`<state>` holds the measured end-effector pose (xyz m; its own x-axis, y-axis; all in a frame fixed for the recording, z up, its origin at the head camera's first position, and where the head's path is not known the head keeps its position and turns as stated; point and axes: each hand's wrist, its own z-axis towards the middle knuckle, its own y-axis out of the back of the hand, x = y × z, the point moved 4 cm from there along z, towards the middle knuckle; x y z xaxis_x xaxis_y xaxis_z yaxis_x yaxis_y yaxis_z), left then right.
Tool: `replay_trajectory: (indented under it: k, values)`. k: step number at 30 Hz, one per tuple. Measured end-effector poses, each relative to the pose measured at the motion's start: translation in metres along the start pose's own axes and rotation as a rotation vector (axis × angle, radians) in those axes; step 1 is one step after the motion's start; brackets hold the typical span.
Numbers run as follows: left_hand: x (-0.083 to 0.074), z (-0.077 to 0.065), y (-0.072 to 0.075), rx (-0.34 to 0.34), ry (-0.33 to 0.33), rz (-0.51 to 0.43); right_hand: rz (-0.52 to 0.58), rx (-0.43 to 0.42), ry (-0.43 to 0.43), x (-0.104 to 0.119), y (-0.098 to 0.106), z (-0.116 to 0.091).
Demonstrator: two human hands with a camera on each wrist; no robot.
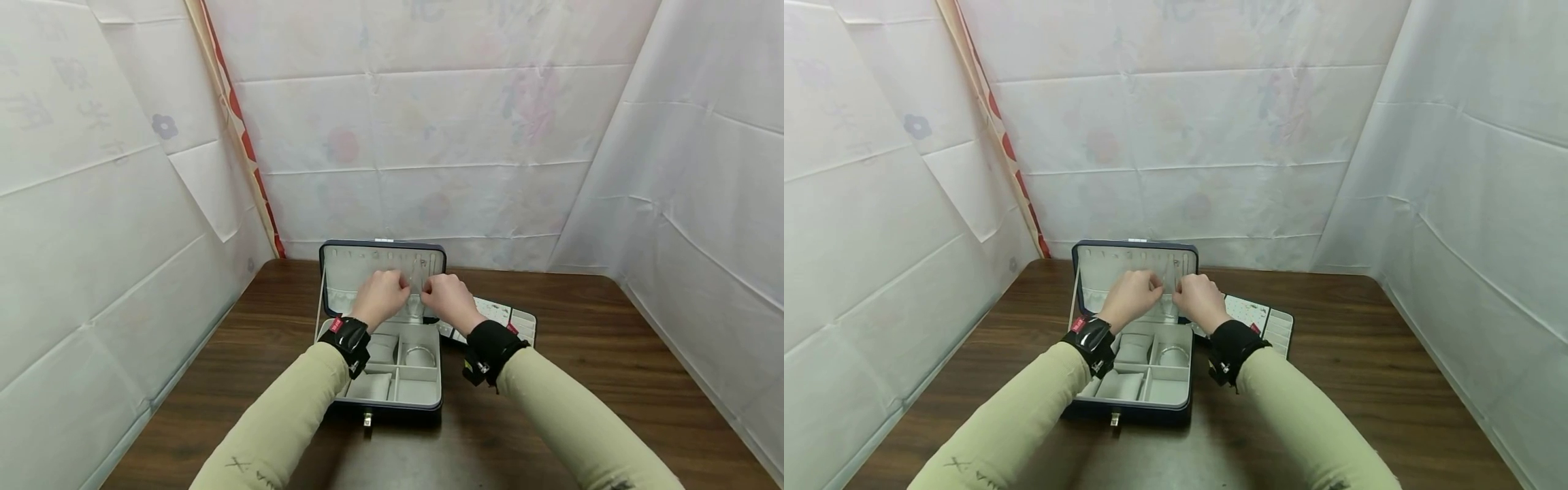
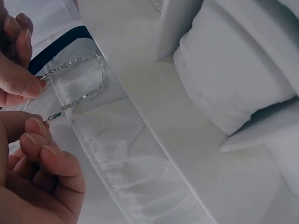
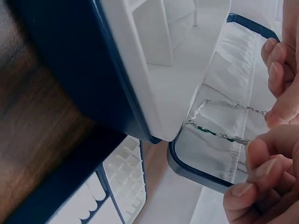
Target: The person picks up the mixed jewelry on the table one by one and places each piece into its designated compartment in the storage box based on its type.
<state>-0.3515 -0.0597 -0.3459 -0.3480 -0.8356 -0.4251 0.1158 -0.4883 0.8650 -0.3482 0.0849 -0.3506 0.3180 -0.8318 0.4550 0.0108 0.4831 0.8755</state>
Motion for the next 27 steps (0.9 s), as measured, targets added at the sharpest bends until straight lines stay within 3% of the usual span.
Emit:
replay_trajectory:
  k: [7, 19, 27]
  values:
    - [0.003, -0.003, -0.004, 0.072, 0.01, -0.093, 0.188, 0.092, -0.012, -0.004, -0.004, -0.003]
    - [0.006, -0.006, -0.005, 0.189, 0.051, -0.361, 0.661, 0.248, -0.143, -0.015, -0.011, -0.01]
    - [0.004, -0.008, -0.005, 0.196, 0.022, -0.372, 0.734, 0.276, -0.143, -0.015, -0.014, -0.014]
